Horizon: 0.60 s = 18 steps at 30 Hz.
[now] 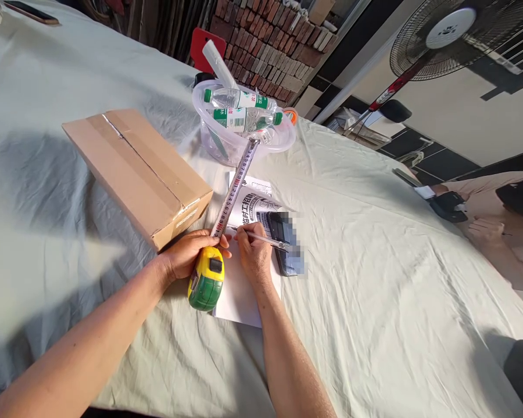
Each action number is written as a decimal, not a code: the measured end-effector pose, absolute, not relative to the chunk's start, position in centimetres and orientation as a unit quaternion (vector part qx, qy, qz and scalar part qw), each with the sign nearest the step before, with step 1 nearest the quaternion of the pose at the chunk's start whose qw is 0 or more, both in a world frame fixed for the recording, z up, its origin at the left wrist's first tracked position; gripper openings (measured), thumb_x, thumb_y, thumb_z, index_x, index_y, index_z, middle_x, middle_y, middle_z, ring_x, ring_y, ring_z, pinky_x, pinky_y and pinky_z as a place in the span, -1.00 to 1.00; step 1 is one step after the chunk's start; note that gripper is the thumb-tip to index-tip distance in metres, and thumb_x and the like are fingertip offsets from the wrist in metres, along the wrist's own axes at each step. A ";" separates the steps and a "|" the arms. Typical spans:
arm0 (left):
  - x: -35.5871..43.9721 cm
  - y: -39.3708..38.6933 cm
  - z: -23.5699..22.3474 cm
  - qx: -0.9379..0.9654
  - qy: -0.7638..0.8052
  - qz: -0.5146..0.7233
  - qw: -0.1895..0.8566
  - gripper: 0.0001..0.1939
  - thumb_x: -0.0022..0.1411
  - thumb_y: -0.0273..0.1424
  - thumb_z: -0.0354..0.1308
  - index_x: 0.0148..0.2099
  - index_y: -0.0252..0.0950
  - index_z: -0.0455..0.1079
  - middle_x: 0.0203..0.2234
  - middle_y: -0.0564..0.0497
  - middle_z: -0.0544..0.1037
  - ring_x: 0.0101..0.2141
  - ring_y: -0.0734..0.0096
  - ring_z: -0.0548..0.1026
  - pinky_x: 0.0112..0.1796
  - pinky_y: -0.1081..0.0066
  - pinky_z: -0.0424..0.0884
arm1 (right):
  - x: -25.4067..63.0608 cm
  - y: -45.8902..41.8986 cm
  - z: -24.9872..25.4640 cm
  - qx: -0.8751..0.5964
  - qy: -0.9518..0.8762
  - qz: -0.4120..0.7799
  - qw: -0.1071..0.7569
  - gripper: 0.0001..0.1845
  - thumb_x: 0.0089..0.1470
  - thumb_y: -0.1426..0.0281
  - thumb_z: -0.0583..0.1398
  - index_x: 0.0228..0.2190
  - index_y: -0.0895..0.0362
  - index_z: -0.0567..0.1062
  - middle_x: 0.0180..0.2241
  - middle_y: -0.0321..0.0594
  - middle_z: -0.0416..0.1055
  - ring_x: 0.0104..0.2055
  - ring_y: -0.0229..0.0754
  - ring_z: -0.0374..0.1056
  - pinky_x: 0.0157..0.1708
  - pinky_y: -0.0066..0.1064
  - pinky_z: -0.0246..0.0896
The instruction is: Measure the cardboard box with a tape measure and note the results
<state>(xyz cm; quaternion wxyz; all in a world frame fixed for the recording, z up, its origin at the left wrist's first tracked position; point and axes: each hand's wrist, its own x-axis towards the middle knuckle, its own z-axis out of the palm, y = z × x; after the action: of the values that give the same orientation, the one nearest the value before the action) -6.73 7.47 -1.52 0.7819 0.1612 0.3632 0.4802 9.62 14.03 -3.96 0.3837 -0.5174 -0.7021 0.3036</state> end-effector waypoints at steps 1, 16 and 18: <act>-6.7 7.5 -1.5 0.162 0.361 0.479 0.783 -0.92 0.15 -0.46 0.14 -0.34 -0.35 0.44 -0.42 -0.15 0.59 -0.46 0.38 0.51 -0.48 0.48 0.35 | 9.6 14.0 -3.9 -0.517 -0.704 0.303 0.382 -0.86 0.11 0.29 0.11 -0.43 0.08 0.38 -0.49 -0.31 0.39 -0.45 -0.19 0.28 -0.39 -0.34 0.16; -6.8 7.6 -2.0 0.172 0.360 0.479 0.782 -0.90 0.14 -0.43 0.14 -0.33 -0.34 0.45 -0.37 -0.15 0.59 -0.41 0.35 0.52 -0.44 0.46 0.36 | 9.6 14.1 -3.8 -0.522 -0.694 0.288 0.403 -0.89 0.09 0.34 0.10 -0.44 0.07 0.37 -0.49 -0.31 0.36 -0.43 -0.19 0.28 -0.38 -0.34 0.16; -6.8 7.5 -2.1 0.173 0.360 0.477 0.783 -0.90 0.16 -0.43 0.13 -0.32 -0.34 0.45 -0.40 -0.15 0.58 -0.43 0.36 0.51 -0.44 0.46 0.36 | 9.6 14.0 -3.7 -0.524 -0.697 0.287 0.397 -0.90 0.09 0.35 0.10 -0.44 0.07 0.37 -0.50 -0.33 0.34 -0.45 -0.20 0.27 -0.40 -0.35 0.15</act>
<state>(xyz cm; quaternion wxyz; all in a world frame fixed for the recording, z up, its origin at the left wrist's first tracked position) -6.82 7.54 -2.09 0.7826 0.1728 0.3602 0.4773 9.61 14.02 -3.74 0.3966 -0.5235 -0.6973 0.2872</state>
